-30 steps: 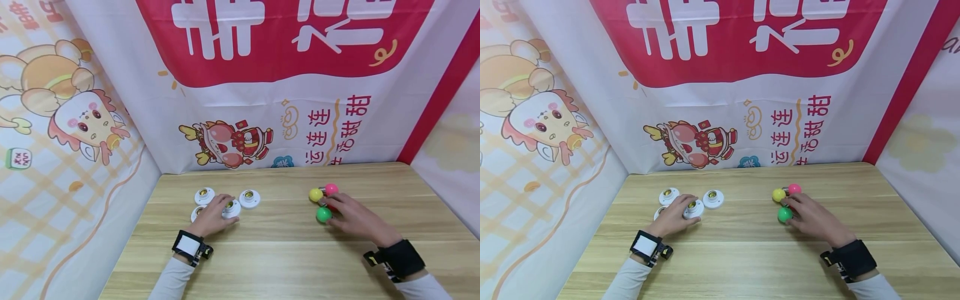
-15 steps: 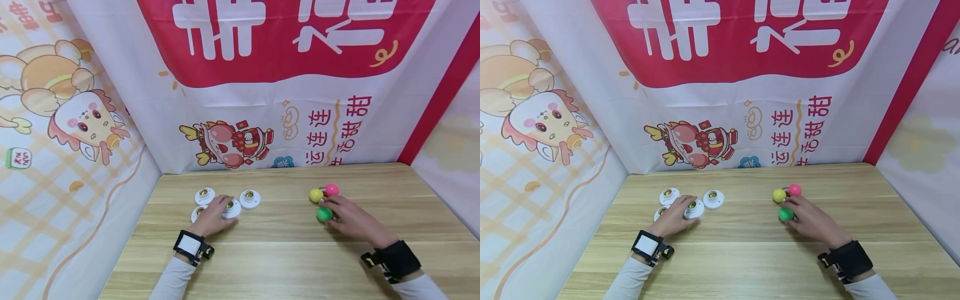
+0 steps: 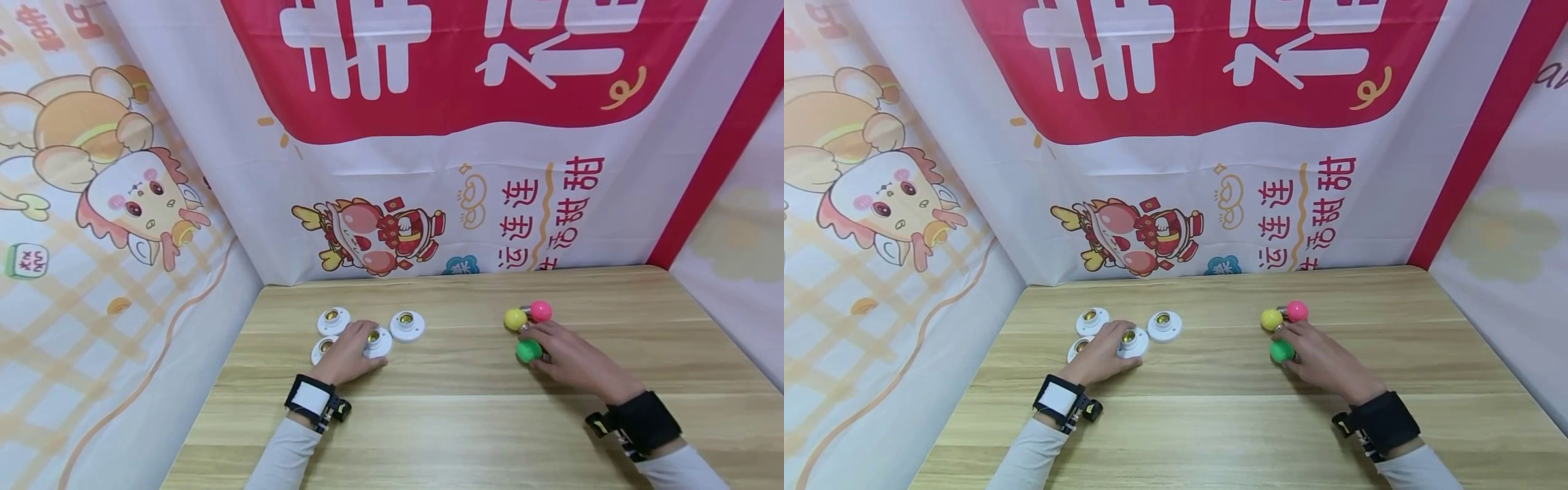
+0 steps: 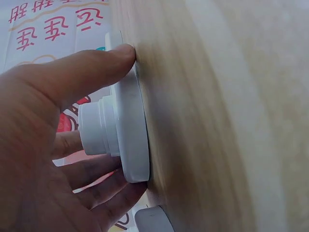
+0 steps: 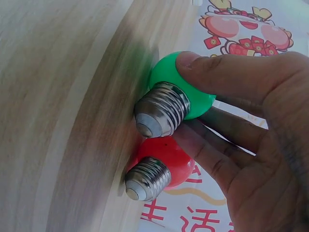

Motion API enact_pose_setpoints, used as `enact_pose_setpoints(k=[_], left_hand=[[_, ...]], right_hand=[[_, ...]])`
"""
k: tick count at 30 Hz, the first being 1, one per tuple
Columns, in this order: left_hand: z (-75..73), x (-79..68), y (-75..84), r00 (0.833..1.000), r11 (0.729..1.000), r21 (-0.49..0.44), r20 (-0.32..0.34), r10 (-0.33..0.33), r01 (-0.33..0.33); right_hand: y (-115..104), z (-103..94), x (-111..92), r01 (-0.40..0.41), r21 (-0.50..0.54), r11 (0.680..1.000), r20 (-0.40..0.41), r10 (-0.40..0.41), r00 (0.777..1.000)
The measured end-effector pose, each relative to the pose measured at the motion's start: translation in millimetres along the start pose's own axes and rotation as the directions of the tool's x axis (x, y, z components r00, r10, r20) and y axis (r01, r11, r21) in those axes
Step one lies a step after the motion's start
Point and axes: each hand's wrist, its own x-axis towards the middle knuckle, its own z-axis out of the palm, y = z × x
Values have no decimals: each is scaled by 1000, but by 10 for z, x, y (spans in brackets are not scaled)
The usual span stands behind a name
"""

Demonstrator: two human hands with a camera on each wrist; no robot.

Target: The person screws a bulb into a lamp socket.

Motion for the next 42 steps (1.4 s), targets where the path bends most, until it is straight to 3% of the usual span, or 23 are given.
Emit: enact_pose_setpoints(k=[10, 22, 42], left_hand=[[0, 4, 1, 1000, 999, -23, 16, -24, 24], [6, 8, 8, 1000, 1000, 15, 0, 14, -14], [27, -12, 65, 999, 999, 23, -27, 46, -45]], right_hand=[[-34, -10, 22, -38, 21, 999, 62, 37, 997], [-41, -15, 23, -30, -4, 1000, 77, 30, 997], [-77, -62, 40, 2, -7, 1000, 11, -2, 1000]])
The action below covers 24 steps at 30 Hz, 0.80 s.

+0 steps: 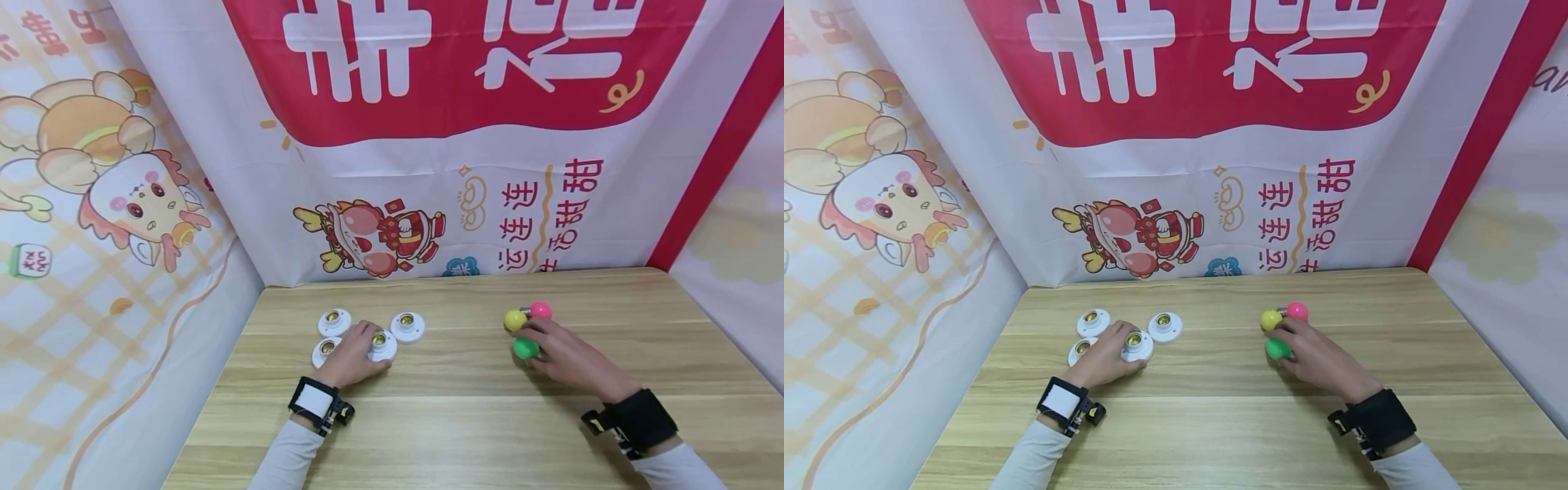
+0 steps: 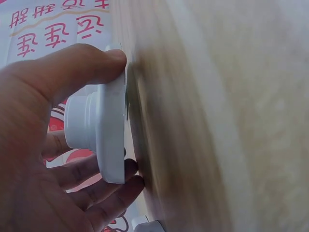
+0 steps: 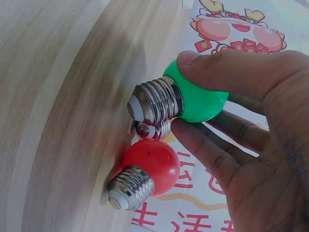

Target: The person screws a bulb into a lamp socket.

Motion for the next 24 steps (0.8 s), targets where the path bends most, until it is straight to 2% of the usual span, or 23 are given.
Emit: enact_pose_setpoints(k=[7, 15, 24], left_hand=[[1, -15, 31, 1000, 998, -55, -8, 13, -14], [9, -17, 97, 1000, 995, -105, 21, 1, 1], [1, -14, 173, 999, 990, -135, 19, 46, -43]], right_hand=[[-24, -29, 12, 10, 13, 1000, -10, -9, 1000], [-73, -58, 28, 0, 64, 998, -17, 1, 1000], [-86, -70, 37, 55, 11, 998, -28, -55, 998]])
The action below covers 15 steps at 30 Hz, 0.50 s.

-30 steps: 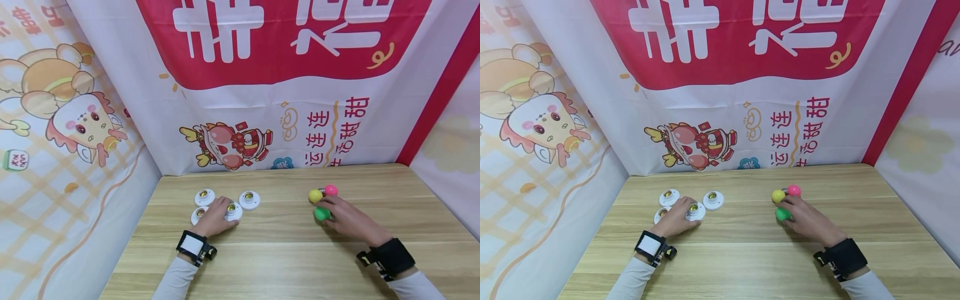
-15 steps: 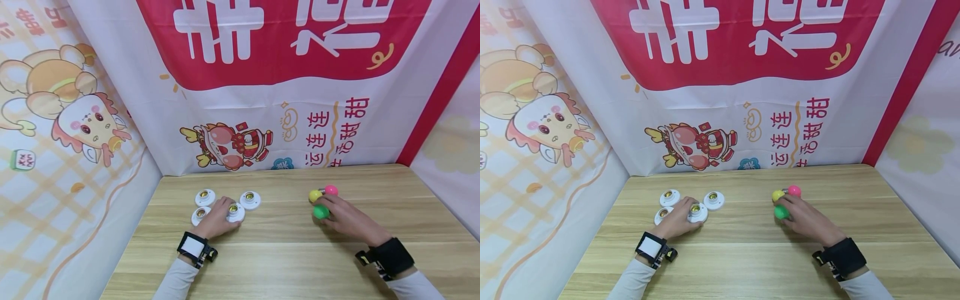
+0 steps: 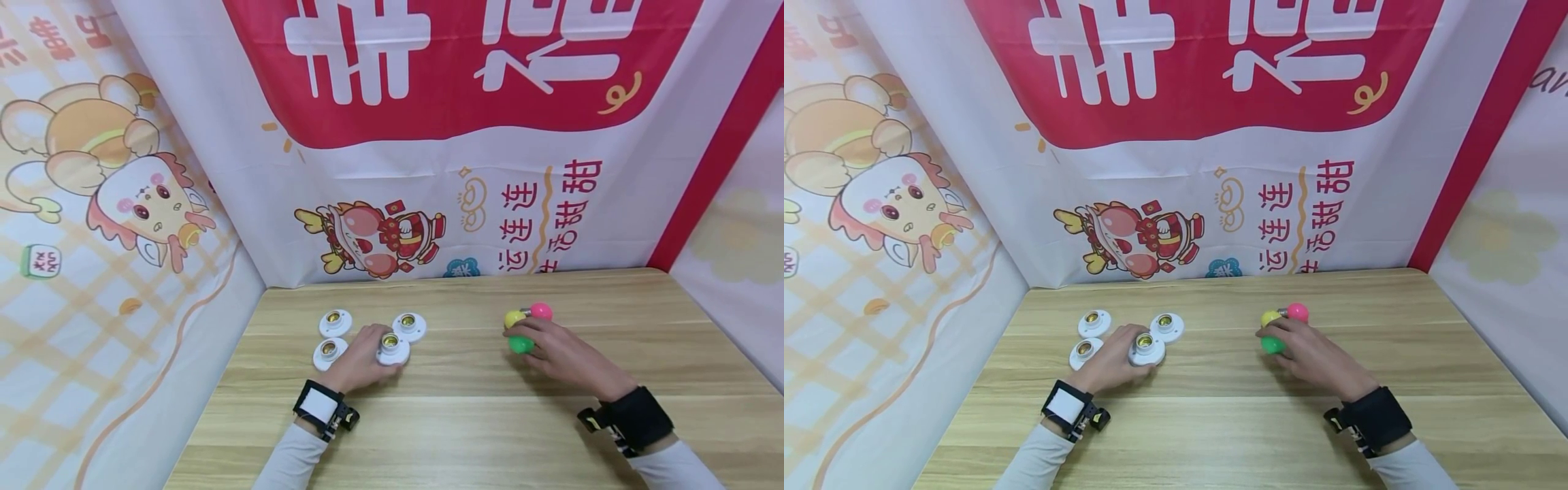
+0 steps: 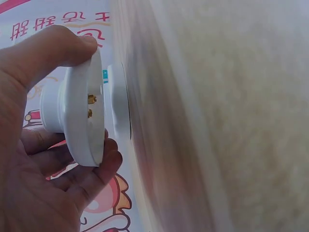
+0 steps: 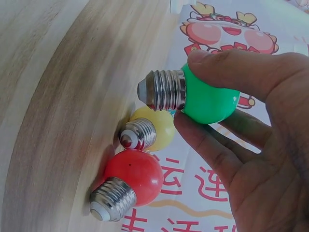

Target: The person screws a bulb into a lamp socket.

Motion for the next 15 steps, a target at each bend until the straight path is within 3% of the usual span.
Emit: enact_pose_setpoints(k=[8, 15], left_hand=[[29, 27, 43, 998, 998, -15, -26, 64, -64], [43, 35, 115, 998, 998, -6, -18, 60, -60]], right_hand=[[-38, -14, 21, -6, 26, 1000, -12, 7, 1000], [-79, -17, 50, 1, 37, 999, -27, 0, 1000]])
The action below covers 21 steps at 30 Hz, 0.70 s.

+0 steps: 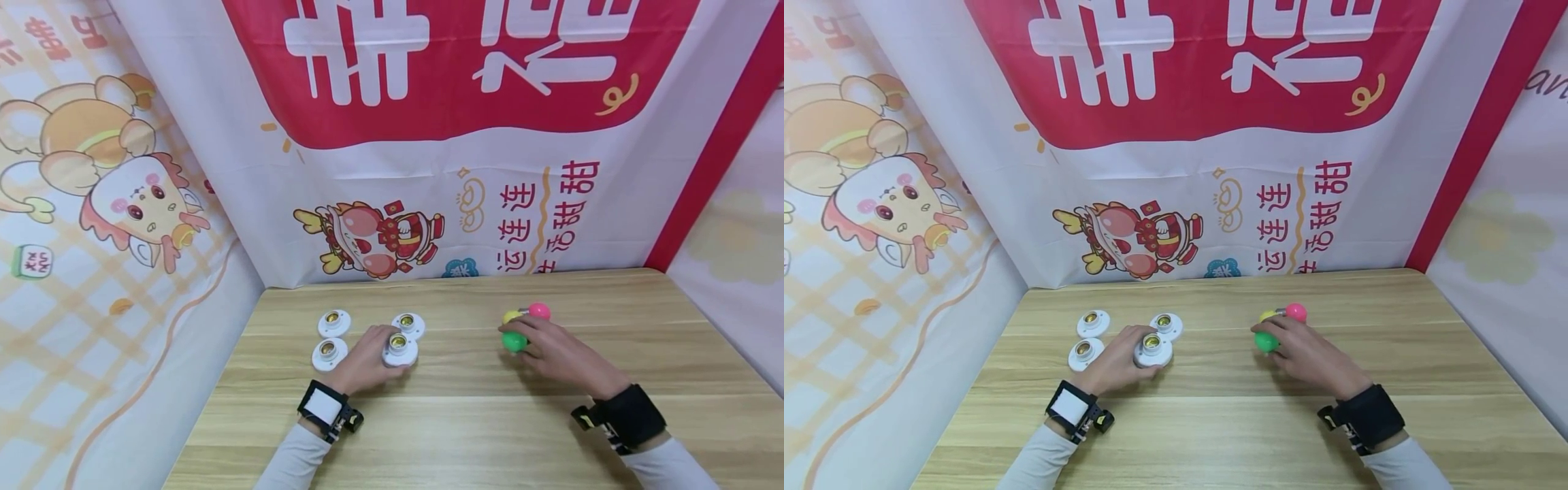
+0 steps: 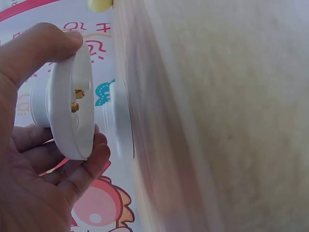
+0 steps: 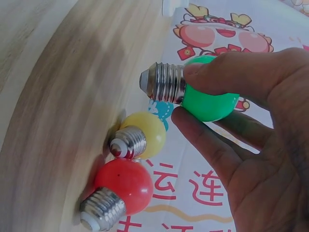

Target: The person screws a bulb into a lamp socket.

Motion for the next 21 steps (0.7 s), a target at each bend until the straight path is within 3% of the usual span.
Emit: enact_pose_setpoints(k=[9, 21], left_hand=[[31, 13, 52, 998, 998, -6, -12, 60, -60], [68, 49, 130, 996, 996, -22, -11, 86, -86]], right_hand=[[-58, 0, 79, 8, 20, 1000, -15, -8, 1000], [-112, 0, 150, -3, 35, 999, -3, 3, 1000]])
